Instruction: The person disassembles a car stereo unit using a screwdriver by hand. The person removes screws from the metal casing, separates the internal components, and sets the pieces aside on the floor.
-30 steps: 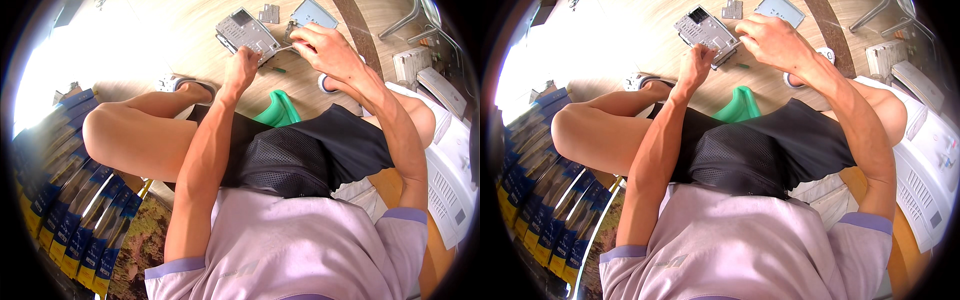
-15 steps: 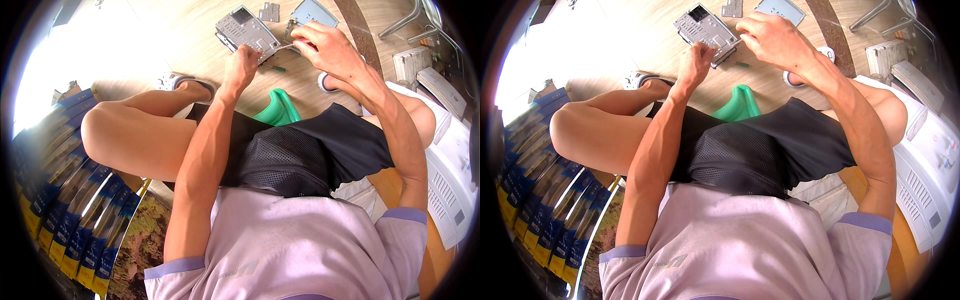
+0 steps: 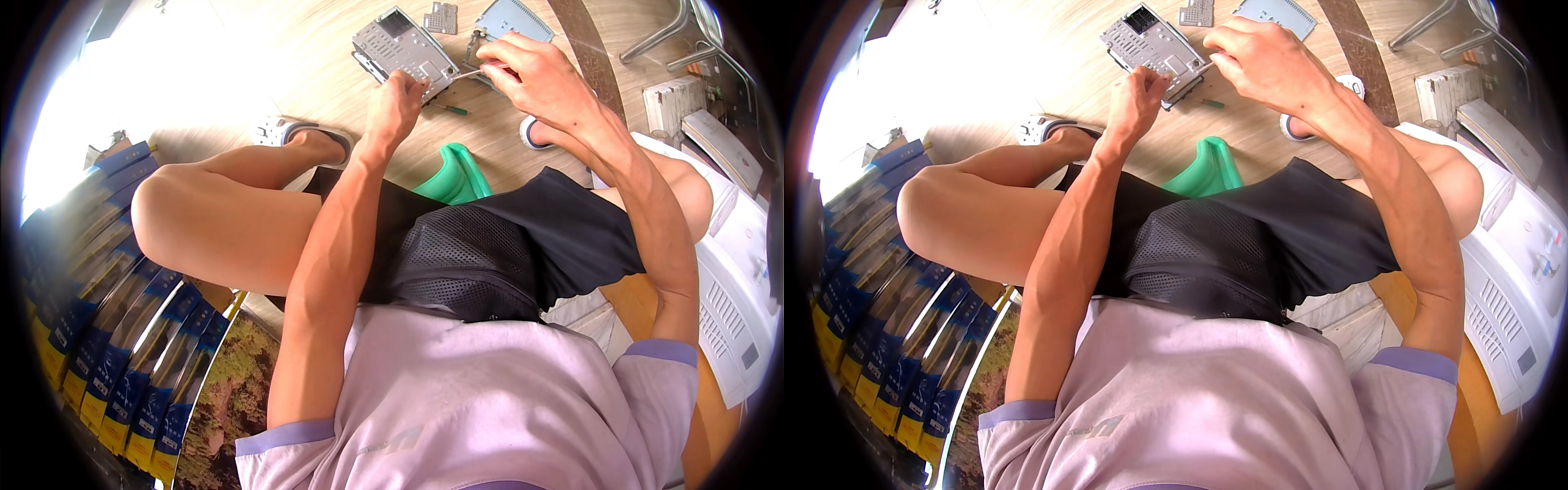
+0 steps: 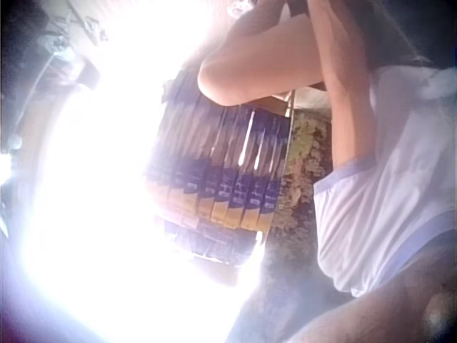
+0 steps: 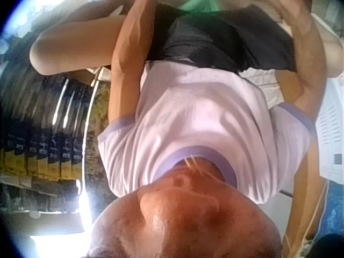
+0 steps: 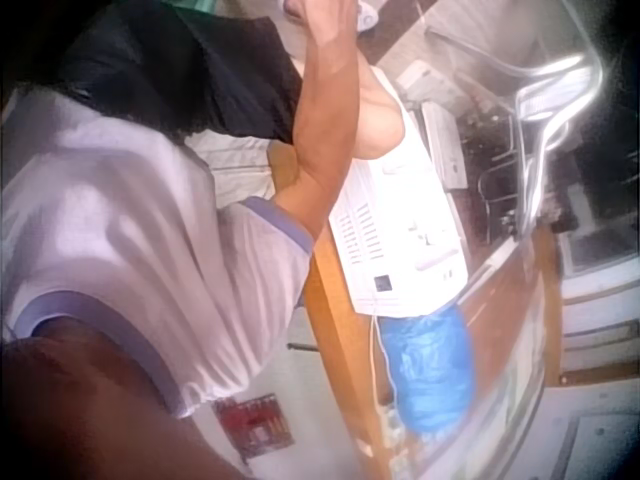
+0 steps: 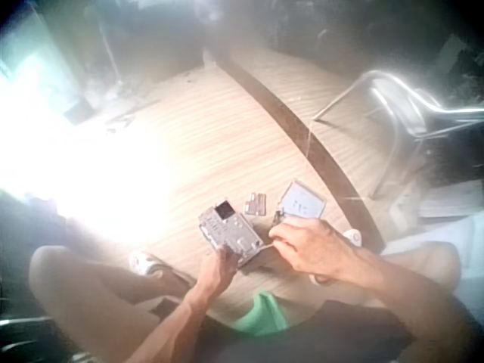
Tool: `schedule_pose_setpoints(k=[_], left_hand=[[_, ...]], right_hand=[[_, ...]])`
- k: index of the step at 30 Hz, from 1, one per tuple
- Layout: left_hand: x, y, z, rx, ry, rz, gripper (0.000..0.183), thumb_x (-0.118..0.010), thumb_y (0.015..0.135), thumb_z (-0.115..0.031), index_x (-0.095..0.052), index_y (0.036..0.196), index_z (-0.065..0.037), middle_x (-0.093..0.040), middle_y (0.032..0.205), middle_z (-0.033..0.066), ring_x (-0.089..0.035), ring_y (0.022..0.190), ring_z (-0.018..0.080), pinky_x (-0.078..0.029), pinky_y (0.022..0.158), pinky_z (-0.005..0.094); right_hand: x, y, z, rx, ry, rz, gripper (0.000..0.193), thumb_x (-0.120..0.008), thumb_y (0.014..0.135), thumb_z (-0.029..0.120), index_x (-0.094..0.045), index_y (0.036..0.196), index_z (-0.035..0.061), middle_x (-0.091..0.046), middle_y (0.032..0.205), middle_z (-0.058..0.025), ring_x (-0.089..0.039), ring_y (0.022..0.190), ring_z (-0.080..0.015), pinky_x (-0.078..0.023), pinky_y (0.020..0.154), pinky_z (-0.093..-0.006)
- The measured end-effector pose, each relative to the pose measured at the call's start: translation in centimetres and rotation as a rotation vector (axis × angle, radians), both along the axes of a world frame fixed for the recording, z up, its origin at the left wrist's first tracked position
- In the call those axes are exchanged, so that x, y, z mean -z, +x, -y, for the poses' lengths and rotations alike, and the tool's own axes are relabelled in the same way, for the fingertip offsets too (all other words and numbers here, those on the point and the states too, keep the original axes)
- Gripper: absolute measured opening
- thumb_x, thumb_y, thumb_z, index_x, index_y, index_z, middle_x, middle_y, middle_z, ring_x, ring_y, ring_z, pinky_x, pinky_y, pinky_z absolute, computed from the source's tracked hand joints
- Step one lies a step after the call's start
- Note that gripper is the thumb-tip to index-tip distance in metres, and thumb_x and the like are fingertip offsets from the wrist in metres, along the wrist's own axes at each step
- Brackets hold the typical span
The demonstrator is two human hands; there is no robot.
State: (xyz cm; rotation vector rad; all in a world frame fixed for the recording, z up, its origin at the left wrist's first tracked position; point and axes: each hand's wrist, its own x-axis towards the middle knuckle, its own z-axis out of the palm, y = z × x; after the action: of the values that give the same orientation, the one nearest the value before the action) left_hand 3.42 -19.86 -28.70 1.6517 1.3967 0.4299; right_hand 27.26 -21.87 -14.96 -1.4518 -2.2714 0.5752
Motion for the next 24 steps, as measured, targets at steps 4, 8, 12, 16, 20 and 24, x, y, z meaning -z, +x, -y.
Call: schedule_pose_setpoints(k=[4, 8, 12, 16, 20, 24], left_hand=[[0.0, 0.0, 0.0, 0.001, -0.003, -0.003, 0.034, -0.069, 0.096, -0.027, -0.070, 0.096, 0.007, -0.073, 0.082, 0.0231, -0.073, 0.078, 0.0361, -0.056, 0.075, 0.0436], [0.2, 0.0, 0.0, -0.003, -0.002, 0.009, 0.034, -0.069, 0.096, -0.027, -0.071, 0.096, 0.007, -0.073, 0.081, 0.0232, -0.073, 0.078, 0.0360, -0.056, 0.075, 0.0433], [0.3, 0.0, -0.1, 0.002, 0.002, -0.002, 0.034, -0.069, 0.096, -0.027, -0.071, 0.096, 0.007, -0.073, 0.081, 0.0234, -0.073, 0.078, 0.0361, -0.056, 0.075, 0.0432], [0.4, 0.0, 0.0, 0.001, 0.009, -0.002, 0.034, -0.070, 0.096, -0.027, -0.070, 0.096, 0.007, -0.073, 0.082, 0.0237, -0.074, 0.078, 0.0363, -0.056, 0.075, 0.0435], [0.4, 0.0, 0.0, -0.001, 0.014, -0.006, 0.035, -0.070, 0.096, -0.027, -0.070, 0.097, 0.007, -0.073, 0.082, 0.0240, -0.074, 0.079, 0.0361, -0.056, 0.075, 0.0438], [0.4, 0.1, 0.0, -0.004, -0.009, -0.004, 0.036, -0.071, 0.096, -0.029, -0.070, 0.097, 0.008, -0.073, 0.082, 0.0243, -0.074, 0.079, 0.0358, -0.056, 0.075, 0.0436]], right_hand=[[0.0, 0.0, 0.0, -0.012, -0.011, 0.023, 0.018, -0.069, 0.095, 0.010, -0.069, 0.112, 0.0029, -0.069, 0.097, -0.0127, -0.069, 0.078, -0.0302, -0.055, 0.069, -0.0382], [0.0, -0.1, 0.0, -0.012, 0.009, 0.017, 0.018, -0.069, 0.096, 0.010, -0.068, 0.111, 0.0022, -0.070, 0.096, -0.0132, -0.069, 0.077, -0.0304, -0.055, 0.069, -0.0382], [-0.1, -0.4, 0.0, 0.063, -0.055, 0.031, 0.017, -0.063, 0.099, 0.017, -0.067, 0.105, 0.0011, -0.070, 0.089, -0.0169, -0.072, 0.081, -0.0362, -0.059, 0.072, -0.0442], [-0.2, -0.9, -0.1, 0.171, -0.157, 0.140, 0.028, -0.063, 0.102, 0.024, -0.066, 0.103, -0.0036, -0.070, 0.080, -0.0206, -0.071, 0.072, -0.0403, -0.058, 0.062, -0.0467], [-0.3, -1.2, -0.1, 0.244, -0.231, 0.176, 0.030, -0.063, 0.102, 0.025, -0.065, 0.106, -0.0039, -0.070, 0.073, -0.0232, -0.071, 0.072, -0.0429, -0.058, 0.061, -0.0492], [-0.5, -1.0, -0.4, 0.178, -0.194, 0.143, 0.027, -0.063, 0.100, 0.022, -0.063, 0.115, 0.0000, -0.070, 0.074, -0.0237, -0.071, 0.074, -0.0448, -0.057, 0.064, -0.0522]])
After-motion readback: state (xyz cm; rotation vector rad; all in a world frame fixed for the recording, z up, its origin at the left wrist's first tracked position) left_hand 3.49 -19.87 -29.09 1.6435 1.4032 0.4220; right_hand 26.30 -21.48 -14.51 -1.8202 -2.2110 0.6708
